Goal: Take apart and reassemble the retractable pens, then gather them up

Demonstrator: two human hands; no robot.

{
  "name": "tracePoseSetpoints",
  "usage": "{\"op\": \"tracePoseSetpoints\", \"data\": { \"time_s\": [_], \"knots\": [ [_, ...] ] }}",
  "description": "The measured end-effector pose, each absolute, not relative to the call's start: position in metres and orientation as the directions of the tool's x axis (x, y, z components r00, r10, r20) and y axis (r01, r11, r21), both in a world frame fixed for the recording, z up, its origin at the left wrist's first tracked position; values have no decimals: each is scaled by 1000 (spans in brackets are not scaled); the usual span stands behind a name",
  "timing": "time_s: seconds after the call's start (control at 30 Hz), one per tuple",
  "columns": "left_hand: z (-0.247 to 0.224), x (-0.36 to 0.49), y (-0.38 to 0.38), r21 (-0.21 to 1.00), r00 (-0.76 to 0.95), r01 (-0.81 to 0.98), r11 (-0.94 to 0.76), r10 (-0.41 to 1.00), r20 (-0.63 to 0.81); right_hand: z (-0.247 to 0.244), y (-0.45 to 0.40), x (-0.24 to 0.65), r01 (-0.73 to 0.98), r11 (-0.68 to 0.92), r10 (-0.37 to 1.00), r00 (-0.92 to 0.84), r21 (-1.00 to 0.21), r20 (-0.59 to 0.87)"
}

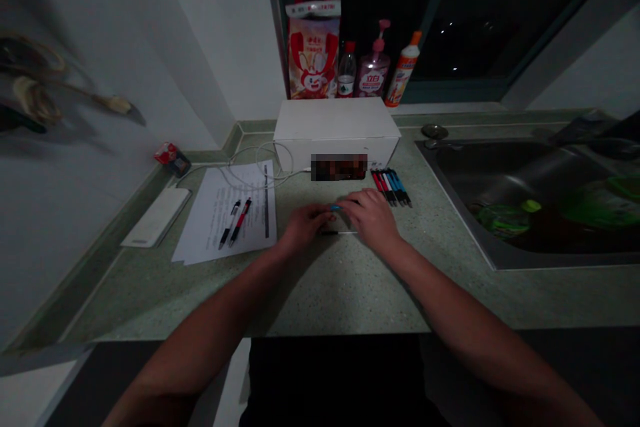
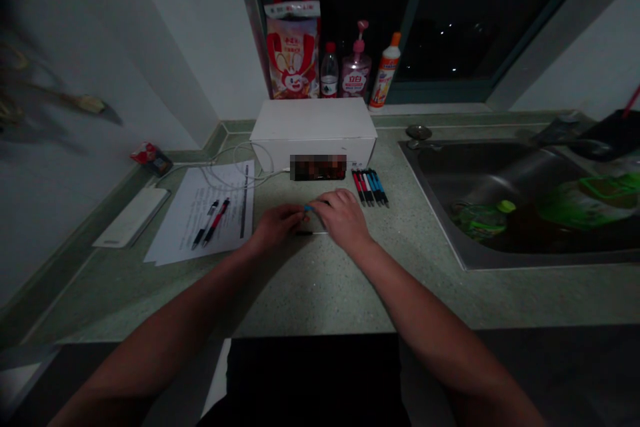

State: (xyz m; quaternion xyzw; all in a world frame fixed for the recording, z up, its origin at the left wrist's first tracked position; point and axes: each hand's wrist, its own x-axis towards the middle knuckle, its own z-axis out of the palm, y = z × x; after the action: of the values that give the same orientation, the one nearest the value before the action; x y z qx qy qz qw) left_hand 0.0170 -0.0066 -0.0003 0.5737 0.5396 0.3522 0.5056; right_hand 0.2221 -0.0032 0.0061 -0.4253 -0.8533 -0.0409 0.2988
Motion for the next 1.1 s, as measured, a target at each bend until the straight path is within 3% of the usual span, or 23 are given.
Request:
{"op": "tracePoseSetpoints", "data": {
  "time_s": [0.13,0.2,0.3,0.43,0.87,1.0,1.1],
  "knots": [
    [-5,15,-4,869,174,483,-104,985,21,-7,0,223,761,455,868,-264,-463,420],
    [-8,15,-3,752,267,609,-253,958,106,-13,4,223,764,397,906,-236,-509,351],
    [-12,17,-1,612,393,686,-395,908,145,-18,10,223,767,437,897,-335,-470,287],
    [-17,17,1,537,448,702,-467,877,177,-15,10,225,784,461,885,-373,-416,279],
    [-12,12,-1,548,397,713,-437,896,198,-12,12,217,788,514,857,-453,-339,244],
    [0,5,-10,552,377,714,-431,901,216,-12,11,218,766,533,843,-447,-360,299],
    [4,4,-16,509,471,700,-501,860,199,-8,7,225,751,535,838,-414,-387,356]
  ]
}}
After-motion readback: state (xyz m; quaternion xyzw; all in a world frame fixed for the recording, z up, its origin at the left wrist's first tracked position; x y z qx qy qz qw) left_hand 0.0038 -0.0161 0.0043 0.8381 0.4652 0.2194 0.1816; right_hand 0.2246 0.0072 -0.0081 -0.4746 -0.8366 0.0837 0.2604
